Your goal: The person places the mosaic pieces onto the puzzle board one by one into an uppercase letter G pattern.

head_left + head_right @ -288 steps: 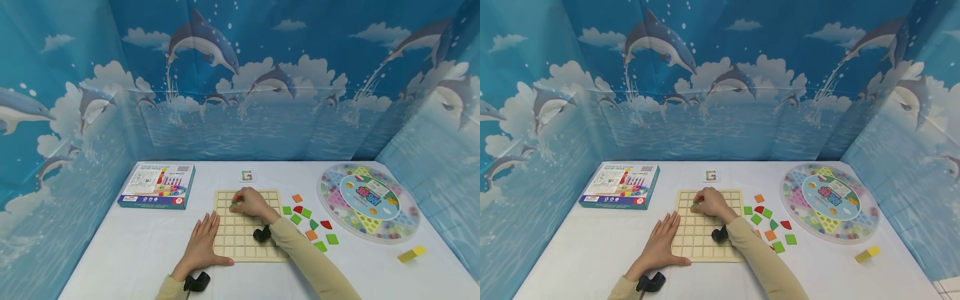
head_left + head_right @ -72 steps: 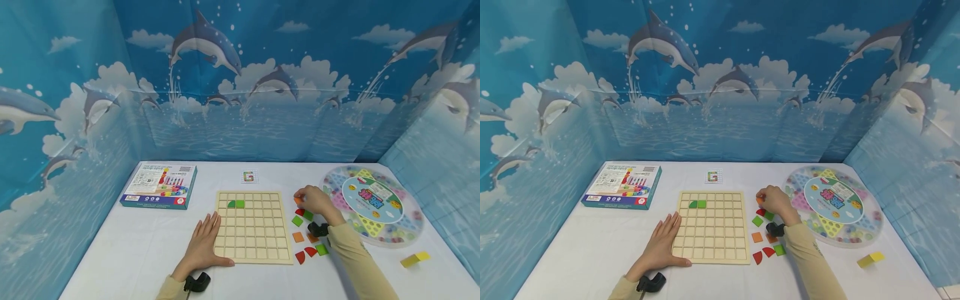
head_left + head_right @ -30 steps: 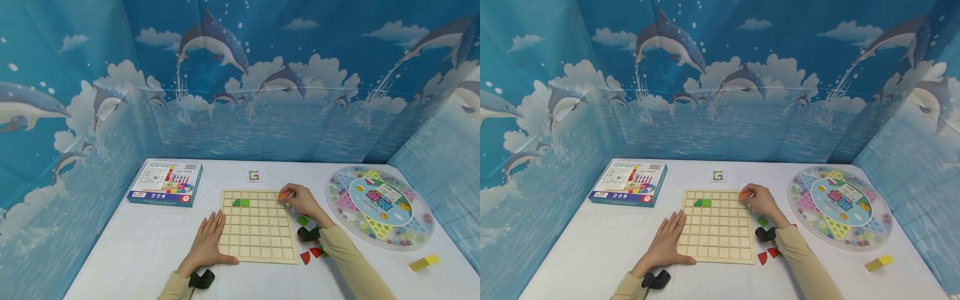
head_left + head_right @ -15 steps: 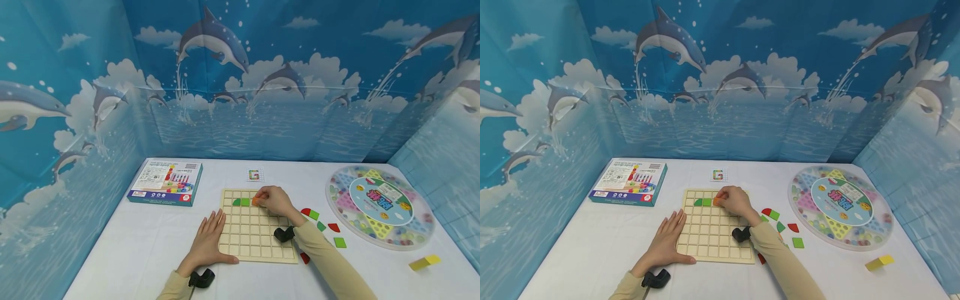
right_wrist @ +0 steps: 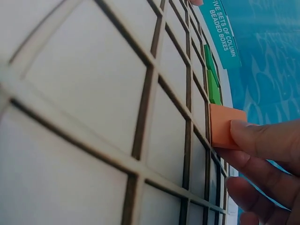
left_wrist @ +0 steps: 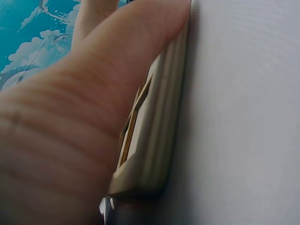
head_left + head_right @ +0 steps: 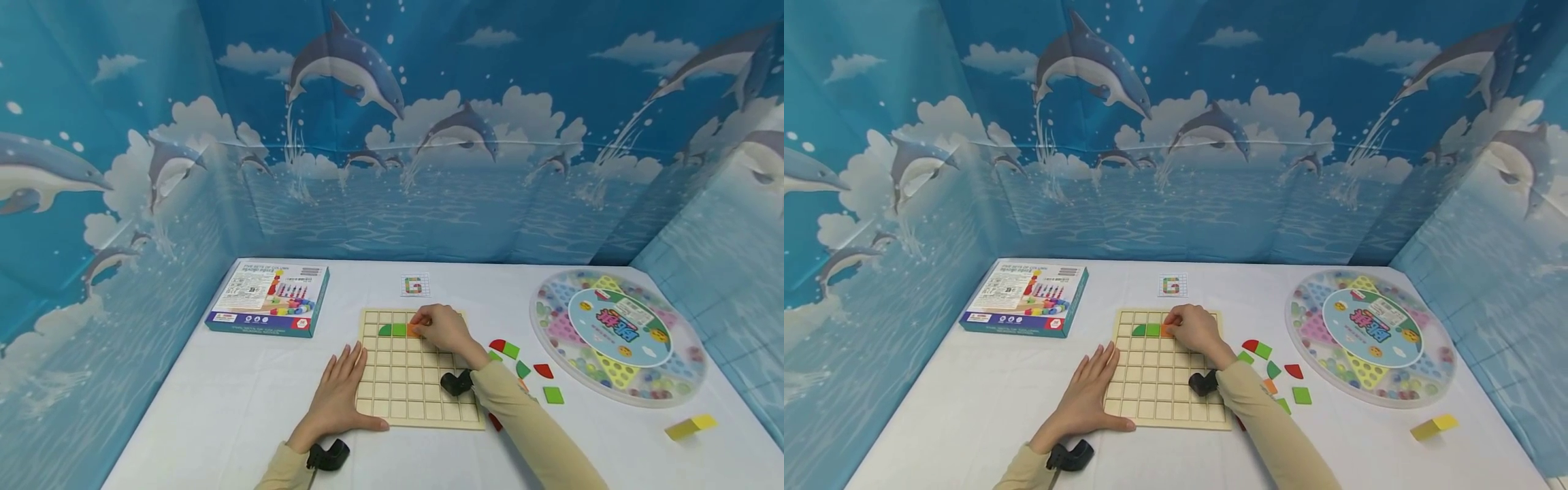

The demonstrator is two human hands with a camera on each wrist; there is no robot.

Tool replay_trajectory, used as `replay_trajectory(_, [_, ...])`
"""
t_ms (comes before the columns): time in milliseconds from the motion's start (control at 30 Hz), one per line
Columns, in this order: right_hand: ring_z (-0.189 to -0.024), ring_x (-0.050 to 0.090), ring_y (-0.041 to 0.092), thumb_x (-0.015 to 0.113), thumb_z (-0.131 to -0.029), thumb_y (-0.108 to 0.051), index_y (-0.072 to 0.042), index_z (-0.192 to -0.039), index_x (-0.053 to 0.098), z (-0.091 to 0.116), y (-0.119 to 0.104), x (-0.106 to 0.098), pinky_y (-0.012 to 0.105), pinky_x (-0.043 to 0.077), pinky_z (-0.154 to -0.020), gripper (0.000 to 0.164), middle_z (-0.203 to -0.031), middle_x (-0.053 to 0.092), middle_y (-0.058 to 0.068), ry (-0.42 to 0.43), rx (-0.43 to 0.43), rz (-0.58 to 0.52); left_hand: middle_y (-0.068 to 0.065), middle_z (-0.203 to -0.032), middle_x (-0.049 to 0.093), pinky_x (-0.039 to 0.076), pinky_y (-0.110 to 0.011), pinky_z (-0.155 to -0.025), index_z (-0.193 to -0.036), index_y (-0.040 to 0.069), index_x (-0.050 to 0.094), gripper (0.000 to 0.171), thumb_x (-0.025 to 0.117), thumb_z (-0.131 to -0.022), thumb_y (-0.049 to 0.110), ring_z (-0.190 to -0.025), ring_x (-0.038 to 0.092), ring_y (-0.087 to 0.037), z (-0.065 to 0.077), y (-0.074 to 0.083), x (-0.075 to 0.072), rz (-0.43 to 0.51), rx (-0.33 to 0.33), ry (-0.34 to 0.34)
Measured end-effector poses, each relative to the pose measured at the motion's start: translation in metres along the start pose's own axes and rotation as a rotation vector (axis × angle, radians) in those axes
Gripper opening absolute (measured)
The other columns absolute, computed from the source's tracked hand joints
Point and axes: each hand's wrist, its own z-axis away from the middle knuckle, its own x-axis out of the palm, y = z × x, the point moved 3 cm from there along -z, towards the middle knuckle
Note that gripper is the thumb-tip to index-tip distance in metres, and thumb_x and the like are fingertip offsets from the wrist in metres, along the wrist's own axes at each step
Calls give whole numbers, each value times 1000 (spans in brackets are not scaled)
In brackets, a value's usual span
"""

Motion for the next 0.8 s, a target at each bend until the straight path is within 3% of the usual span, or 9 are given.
replay_trajectory(300, [-58,51,10,73,-85,-15,-15,-86,77,0,2,0,28,42,-50,5,-87,68,-2,60,16,38,-10,-158,7,0,-47,-112,-151,1,15,132,69,-58,76,-143,0,-29,0,0,1,22,-1,1])
replay_trajectory(533, [-72,60,14,72,-86,-18,-17,-82,75,-1,-1,-2,33,49,-61,5,-80,67,-8,64,0,119,-10,-158,8,1,-48,-112,-151,1,16,131,69,-58,77,-143,1,-29,0,0,1,26,1,2])
replay_trajectory(800, [-76,57,16,73,-84,-15,-17,-79,76,-3,-1,-1,33,49,-63,6,-79,61,-5,61,-18,178,-10,-158,8,2,-47,-112,-151,1,16,131,68,-59,78,-143,2,-29,0,-1,1,7,8,12])
